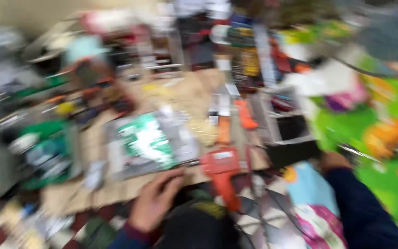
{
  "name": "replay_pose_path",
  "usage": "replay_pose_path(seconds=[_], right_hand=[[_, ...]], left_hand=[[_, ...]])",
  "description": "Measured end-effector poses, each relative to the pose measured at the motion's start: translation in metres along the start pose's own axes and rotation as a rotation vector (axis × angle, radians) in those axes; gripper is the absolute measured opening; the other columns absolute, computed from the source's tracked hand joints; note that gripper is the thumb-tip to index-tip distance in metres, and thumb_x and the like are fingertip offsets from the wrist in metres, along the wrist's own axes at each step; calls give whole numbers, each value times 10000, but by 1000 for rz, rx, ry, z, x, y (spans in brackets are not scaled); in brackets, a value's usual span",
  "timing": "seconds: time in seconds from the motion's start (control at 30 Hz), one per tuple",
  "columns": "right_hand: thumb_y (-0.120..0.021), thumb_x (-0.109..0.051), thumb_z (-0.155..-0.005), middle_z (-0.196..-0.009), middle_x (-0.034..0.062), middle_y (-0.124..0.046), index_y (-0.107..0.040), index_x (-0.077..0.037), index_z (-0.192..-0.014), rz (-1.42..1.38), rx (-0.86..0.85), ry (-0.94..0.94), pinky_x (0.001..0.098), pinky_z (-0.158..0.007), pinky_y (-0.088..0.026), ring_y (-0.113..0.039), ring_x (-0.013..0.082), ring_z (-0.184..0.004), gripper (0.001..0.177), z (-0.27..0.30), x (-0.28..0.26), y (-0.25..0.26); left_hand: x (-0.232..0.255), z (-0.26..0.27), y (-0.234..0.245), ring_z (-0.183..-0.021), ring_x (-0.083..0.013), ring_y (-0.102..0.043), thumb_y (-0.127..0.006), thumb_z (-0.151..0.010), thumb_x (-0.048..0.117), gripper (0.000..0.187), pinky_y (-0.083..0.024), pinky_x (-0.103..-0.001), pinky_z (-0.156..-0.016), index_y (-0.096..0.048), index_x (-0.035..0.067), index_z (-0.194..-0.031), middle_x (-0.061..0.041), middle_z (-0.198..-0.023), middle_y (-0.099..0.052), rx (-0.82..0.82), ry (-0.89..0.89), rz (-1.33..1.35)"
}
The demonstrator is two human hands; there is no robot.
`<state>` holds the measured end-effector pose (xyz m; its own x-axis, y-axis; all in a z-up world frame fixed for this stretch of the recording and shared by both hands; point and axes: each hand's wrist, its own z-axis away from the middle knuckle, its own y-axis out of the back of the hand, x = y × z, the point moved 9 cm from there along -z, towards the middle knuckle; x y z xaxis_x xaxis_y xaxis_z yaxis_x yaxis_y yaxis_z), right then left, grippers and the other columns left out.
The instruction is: The person works on a cluttered table, handling a green circuit board and a yellow circuit board. They pick up a heat gun, then use a magnifying glass to look at the yellow board. They also handle a multimeter and various small electronic components on the table.
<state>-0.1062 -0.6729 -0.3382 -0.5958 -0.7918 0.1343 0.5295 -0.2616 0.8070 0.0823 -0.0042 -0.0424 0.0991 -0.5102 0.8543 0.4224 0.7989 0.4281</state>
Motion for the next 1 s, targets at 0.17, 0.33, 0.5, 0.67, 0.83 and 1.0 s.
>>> replay_pose_path(seconds=[0.17, 0.33, 0.5, 0.67, 0.83, 1.0], right_hand=[[-671, -530, -920, -1355, 248, -862, -862, -115, -1355, 140, -50, -59, 467, -1032, -665, -839, 413, -1241, 631, -17, -7, 4], [-788, -688, -877, -705, -33, -964, -980, -164, -750, 254, -255, -78, 273, -760, -643, -925, 145, -713, 572, 23, -29, -31], [-748, -632, -984, -978, 128, -922, -892, -13, -1023, 117, -279, -140, 356, -715, -668, -844, 258, -810, 637, 60, -52, -14], [-486, -781, -1040, -1352, 101, -918, -1012, -119, -1164, 234, -183, -185, 385, -999, -659, -892, 262, -1187, 855, 155, -61, 78], [-491, -659, -1174, -832, 260, -910, -788, -232, -1480, -39, 448, 152, 429, -804, -684, -905, 346, -869, 603, 317, -183, 297], [-606, -492, -1080, -1371, 140, -808, -784, -88, -1412, -192, 531, 668, 489, -1022, -538, -761, 349, -1196, 552, 436, -405, 441]], left_hand=[[10, 52, 53, -961, -112, -820, -763, -966, 393, 322, -594, -295, -899, -834, 288, -1262, 86, -1130, -900, -74, 71, -138], [62, 116, 163, -1241, -217, -797, -726, -972, 567, 529, -576, -400, -1044, -757, 289, -1422, 11, -1421, -817, 61, -104, -457], [113, 122, 237, -993, -260, -829, -616, -1001, 571, 562, -596, -494, -945, -732, 256, -1453, 1, -1452, -784, 171, -30, -565], [119, 80, 240, -1162, -308, -772, -602, -1050, 501, 447, -562, -537, -930, -787, 257, -1375, 12, -1320, -826, 362, -106, -629], [39, -17, 193, -1127, -414, -737, -531, -1030, 264, 372, -594, -626, -859, -840, 296, -1234, -121, -1256, -808, 305, 83, -560], [-84, -63, 157, -1191, -400, -728, -533, -1021, 124, 372, -587, -532, -1017, -791, 175, -1284, -148, -1322, -777, 146, 270, -516]])
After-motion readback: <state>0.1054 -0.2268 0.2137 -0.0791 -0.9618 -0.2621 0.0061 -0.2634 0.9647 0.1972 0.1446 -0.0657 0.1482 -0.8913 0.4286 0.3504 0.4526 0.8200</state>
